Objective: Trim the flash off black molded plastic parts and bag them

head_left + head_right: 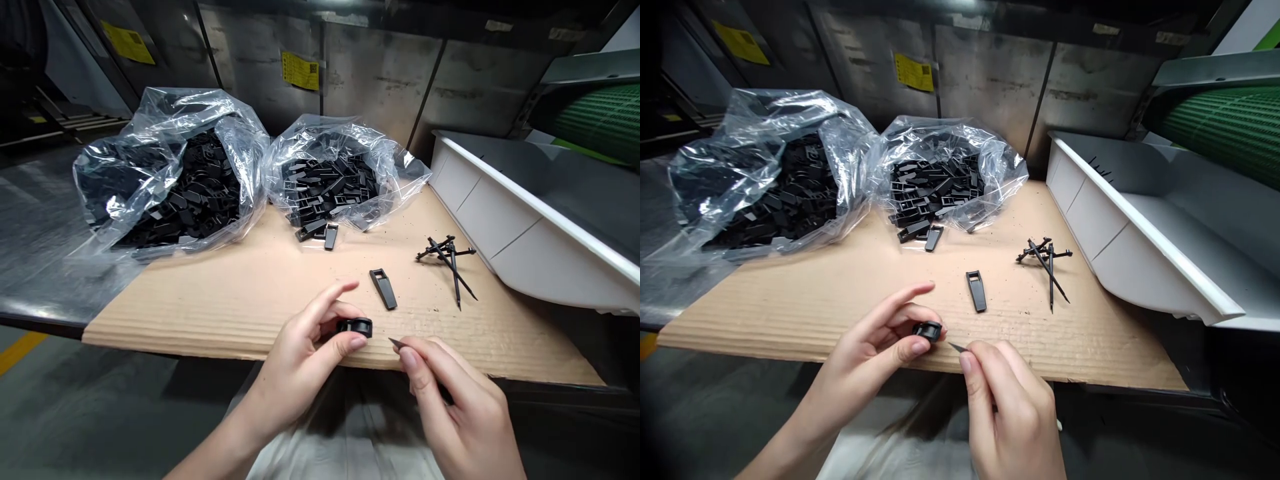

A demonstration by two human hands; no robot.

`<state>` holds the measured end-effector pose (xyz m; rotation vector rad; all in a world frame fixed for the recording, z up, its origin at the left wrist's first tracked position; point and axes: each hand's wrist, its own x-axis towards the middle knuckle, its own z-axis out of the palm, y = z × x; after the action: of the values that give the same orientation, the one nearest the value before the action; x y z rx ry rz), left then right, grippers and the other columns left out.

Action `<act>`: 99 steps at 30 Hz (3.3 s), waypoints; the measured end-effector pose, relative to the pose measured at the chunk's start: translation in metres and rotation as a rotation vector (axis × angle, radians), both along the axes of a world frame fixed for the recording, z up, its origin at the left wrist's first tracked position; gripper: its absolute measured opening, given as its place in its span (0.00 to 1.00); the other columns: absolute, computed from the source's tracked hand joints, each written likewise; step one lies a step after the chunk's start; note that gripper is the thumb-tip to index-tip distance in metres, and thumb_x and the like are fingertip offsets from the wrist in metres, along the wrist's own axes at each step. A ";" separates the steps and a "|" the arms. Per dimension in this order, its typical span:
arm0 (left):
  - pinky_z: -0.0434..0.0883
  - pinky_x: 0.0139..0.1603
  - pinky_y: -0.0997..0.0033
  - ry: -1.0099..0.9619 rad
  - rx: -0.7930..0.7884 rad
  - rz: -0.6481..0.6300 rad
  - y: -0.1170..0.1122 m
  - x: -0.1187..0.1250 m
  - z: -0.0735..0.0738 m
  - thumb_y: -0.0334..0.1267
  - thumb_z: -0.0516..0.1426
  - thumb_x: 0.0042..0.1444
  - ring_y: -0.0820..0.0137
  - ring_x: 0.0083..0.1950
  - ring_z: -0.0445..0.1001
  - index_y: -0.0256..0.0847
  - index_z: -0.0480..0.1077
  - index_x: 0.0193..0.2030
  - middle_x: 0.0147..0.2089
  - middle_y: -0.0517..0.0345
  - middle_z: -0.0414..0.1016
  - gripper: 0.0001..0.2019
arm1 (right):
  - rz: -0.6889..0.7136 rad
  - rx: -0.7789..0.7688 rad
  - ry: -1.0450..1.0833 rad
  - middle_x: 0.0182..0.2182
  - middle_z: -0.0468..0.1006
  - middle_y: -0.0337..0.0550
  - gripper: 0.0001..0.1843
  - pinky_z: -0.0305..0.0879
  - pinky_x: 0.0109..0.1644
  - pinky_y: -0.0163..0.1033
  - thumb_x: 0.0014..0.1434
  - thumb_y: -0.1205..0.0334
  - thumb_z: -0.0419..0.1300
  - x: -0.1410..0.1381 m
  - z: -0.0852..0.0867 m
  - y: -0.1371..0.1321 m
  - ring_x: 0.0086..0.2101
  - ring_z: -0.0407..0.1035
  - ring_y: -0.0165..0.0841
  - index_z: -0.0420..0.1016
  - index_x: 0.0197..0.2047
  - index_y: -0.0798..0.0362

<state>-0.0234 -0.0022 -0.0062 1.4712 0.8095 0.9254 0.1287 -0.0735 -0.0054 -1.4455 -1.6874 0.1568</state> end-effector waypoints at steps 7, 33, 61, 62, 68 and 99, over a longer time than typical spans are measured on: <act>0.67 0.43 0.82 0.098 0.202 -0.016 0.003 -0.004 0.005 0.28 0.57 0.53 0.72 0.40 0.73 0.38 0.74 0.36 0.37 0.59 0.76 0.06 | -0.010 0.085 -0.152 0.26 0.71 0.42 0.06 0.61 0.31 0.32 0.57 0.72 0.53 -0.004 -0.008 0.010 0.27 0.67 0.28 0.70 0.38 0.56; 0.68 0.46 0.78 0.063 0.496 -0.155 0.006 -0.005 -0.001 0.24 0.53 0.55 0.70 0.43 0.73 0.38 0.72 0.41 0.38 0.56 0.76 0.10 | 0.275 -0.539 0.075 0.20 0.66 0.34 0.15 0.54 0.26 0.30 0.61 0.64 0.47 0.012 0.019 0.017 0.22 0.61 0.25 0.66 0.24 0.53; 0.66 0.40 0.78 0.028 0.242 -0.152 0.006 -0.005 0.007 0.26 0.55 0.54 0.71 0.38 0.70 0.37 0.73 0.35 0.36 0.57 0.71 0.07 | 0.115 -0.155 -0.137 0.23 0.67 0.39 0.10 0.60 0.26 0.33 0.59 0.67 0.50 0.005 0.005 0.005 0.23 0.64 0.29 0.72 0.34 0.53; 0.66 0.40 0.78 0.025 0.217 -0.167 0.007 -0.006 0.007 0.26 0.55 0.54 0.70 0.38 0.70 0.37 0.73 0.34 0.35 0.57 0.71 0.07 | 0.115 -0.132 -0.145 0.23 0.67 0.40 0.09 0.59 0.26 0.33 0.59 0.67 0.51 0.004 0.004 0.005 0.23 0.63 0.29 0.72 0.34 0.54; 0.67 0.40 0.77 0.026 0.146 -0.237 0.010 -0.009 0.013 0.26 0.55 0.54 0.70 0.37 0.71 0.37 0.74 0.33 0.34 0.57 0.73 0.07 | -0.052 0.152 -0.261 0.24 0.70 0.43 0.08 0.60 0.30 0.36 0.55 0.71 0.56 0.002 -0.003 0.011 0.26 0.64 0.31 0.72 0.39 0.56; 0.69 0.49 0.72 0.063 0.806 -0.122 0.003 -0.004 -0.010 0.21 0.53 0.54 0.68 0.46 0.73 0.31 0.71 0.43 0.40 0.46 0.77 0.11 | 0.396 -0.762 0.169 0.15 0.58 0.31 0.16 0.52 0.22 0.28 0.62 0.61 0.45 0.026 0.030 0.018 0.18 0.54 0.23 0.62 0.23 0.53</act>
<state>-0.0278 0.0006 -0.0163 2.2207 0.3792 1.1837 0.1546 -0.0554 0.0242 -1.5275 -1.8399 1.2127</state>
